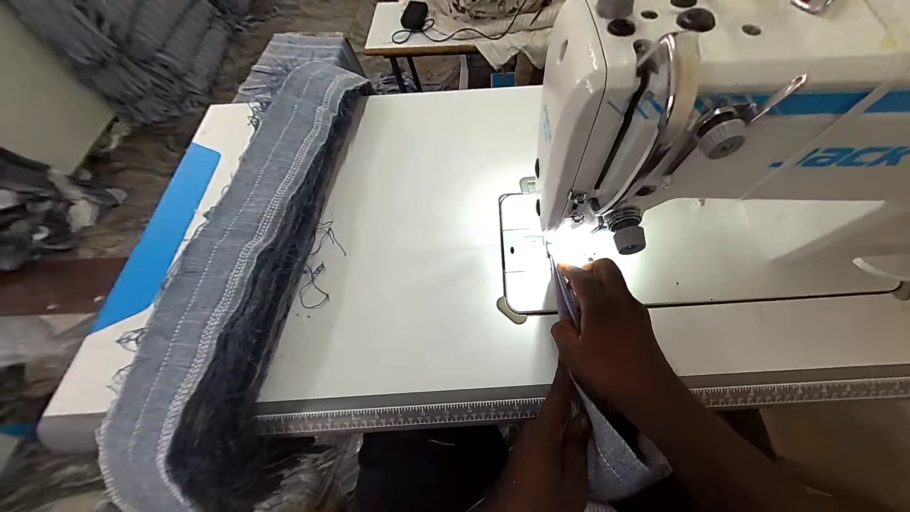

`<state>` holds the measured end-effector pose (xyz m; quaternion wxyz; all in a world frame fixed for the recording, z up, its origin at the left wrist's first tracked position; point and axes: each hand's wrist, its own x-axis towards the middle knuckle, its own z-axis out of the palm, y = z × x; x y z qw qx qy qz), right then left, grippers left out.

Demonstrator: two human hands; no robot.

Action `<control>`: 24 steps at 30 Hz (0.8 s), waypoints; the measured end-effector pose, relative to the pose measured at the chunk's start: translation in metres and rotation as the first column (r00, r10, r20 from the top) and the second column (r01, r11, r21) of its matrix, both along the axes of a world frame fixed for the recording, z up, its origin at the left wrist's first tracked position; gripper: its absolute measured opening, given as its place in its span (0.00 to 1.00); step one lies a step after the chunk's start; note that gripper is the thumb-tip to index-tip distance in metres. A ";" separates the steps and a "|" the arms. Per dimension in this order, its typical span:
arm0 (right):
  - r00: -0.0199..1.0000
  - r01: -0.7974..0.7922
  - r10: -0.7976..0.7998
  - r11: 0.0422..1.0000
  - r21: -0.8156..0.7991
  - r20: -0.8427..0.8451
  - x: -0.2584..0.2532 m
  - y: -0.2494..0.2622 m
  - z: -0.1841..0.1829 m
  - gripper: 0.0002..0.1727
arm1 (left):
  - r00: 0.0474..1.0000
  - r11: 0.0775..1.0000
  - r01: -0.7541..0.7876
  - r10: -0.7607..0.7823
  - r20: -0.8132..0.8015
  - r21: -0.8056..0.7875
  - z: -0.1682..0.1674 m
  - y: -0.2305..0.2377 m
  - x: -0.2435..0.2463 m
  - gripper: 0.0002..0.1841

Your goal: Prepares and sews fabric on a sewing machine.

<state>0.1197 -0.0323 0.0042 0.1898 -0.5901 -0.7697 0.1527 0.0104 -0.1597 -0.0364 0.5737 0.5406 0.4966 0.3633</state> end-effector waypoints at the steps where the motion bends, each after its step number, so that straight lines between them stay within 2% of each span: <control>1: 1.000 -0.003 0.003 1.000 -0.001 -0.001 0.000 -0.001 0.000 0.33 | 1.000 1.000 0.010 -0.010 -0.001 -0.006 0.001 0.001 0.000 0.33; 4: 1.000 -0.012 0.012 1.000 -0.012 -0.002 0.003 -0.003 0.001 0.33 | 1.000 1.000 0.021 -0.021 -0.016 -0.005 0.003 0.003 -0.001 0.31; 10: 1.000 -0.015 0.015 1.000 -0.014 -0.008 0.004 -0.002 0.000 0.33 | 0.997 1.000 0.023 -0.022 0.071 -0.019 -0.002 0.003 0.001 0.33; 14: 1.000 -0.016 0.016 1.000 -0.016 -0.013 0.005 -0.003 0.001 0.33 | 1.000 1.000 0.003 -0.003 0.017 0.015 -0.002 0.000 0.000 0.33; 18: 1.000 -0.013 0.013 1.000 -0.019 -0.003 0.004 -0.004 0.002 0.32 | 0.996 1.000 0.002 -0.003 0.086 0.007 -0.003 -0.001 0.000 0.36; 24: 1.000 -0.001 0.001 1.000 -0.015 -0.008 0.003 -0.005 0.002 0.32 | 0.999 0.999 0.014 -0.012 0.037 -0.041 -0.001 0.000 -0.003 0.35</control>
